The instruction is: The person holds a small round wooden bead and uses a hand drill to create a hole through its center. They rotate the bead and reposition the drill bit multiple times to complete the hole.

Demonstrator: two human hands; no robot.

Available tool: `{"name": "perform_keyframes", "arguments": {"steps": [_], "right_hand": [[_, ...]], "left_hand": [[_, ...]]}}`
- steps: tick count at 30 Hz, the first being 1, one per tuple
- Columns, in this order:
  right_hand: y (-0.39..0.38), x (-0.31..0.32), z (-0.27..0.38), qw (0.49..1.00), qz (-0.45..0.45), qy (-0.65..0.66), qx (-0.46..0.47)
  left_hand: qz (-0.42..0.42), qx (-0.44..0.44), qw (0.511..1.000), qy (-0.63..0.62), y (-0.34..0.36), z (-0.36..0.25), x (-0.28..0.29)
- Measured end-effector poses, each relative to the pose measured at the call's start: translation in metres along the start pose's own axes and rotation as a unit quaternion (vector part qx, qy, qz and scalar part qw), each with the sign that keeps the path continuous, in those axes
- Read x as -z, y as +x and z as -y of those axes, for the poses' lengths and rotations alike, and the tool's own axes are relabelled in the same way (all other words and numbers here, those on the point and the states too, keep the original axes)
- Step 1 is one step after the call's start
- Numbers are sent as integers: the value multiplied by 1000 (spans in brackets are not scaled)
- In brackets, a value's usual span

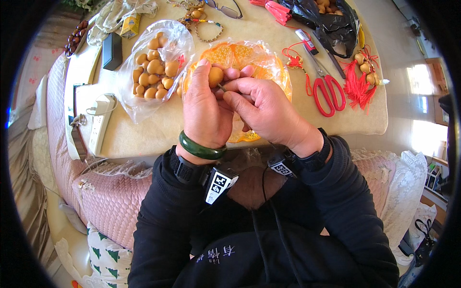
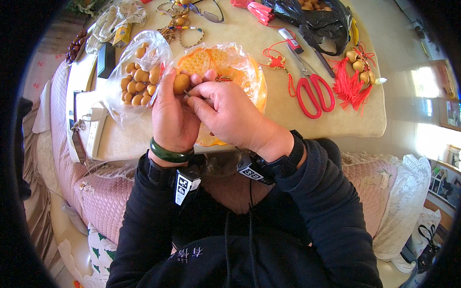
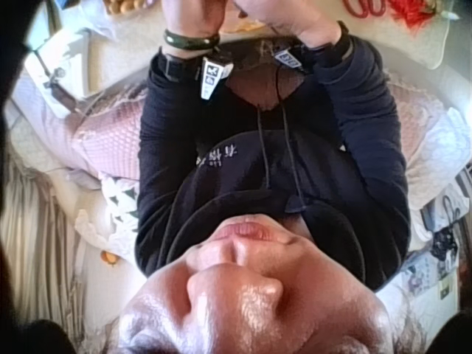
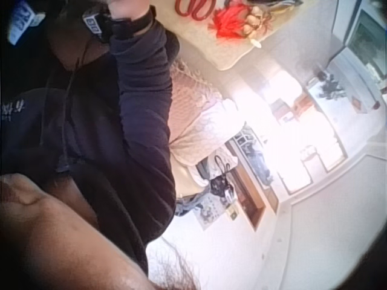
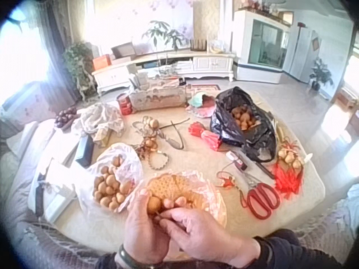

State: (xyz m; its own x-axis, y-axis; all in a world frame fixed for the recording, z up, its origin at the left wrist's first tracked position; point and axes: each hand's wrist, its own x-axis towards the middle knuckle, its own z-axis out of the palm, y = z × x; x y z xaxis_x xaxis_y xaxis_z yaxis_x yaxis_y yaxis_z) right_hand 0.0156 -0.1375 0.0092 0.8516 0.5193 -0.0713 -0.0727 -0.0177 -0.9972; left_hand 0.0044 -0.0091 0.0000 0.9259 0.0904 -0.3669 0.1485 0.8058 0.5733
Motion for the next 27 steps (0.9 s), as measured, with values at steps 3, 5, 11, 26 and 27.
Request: {"name": "perform_keyframes", "arguments": {"steps": [3,5,11,26,27], "right_hand": [[-1,2,0,1000,7,-4,-26],[-2,5,2,996,14,33,-77],[-2,11,4,993,28,82,-76],[-1,12,4,995,46,52,-76],[-1,12,4,995,50,48,-71]], "left_hand": [[50,34,997,-38,1,-5,3],[81,54,994,-55,1,-10,5],[120,65,990,-46,7,-11,12],[77,86,991,-73,4,-11,12],[76,85,990,-83,4,-11,12]]}}
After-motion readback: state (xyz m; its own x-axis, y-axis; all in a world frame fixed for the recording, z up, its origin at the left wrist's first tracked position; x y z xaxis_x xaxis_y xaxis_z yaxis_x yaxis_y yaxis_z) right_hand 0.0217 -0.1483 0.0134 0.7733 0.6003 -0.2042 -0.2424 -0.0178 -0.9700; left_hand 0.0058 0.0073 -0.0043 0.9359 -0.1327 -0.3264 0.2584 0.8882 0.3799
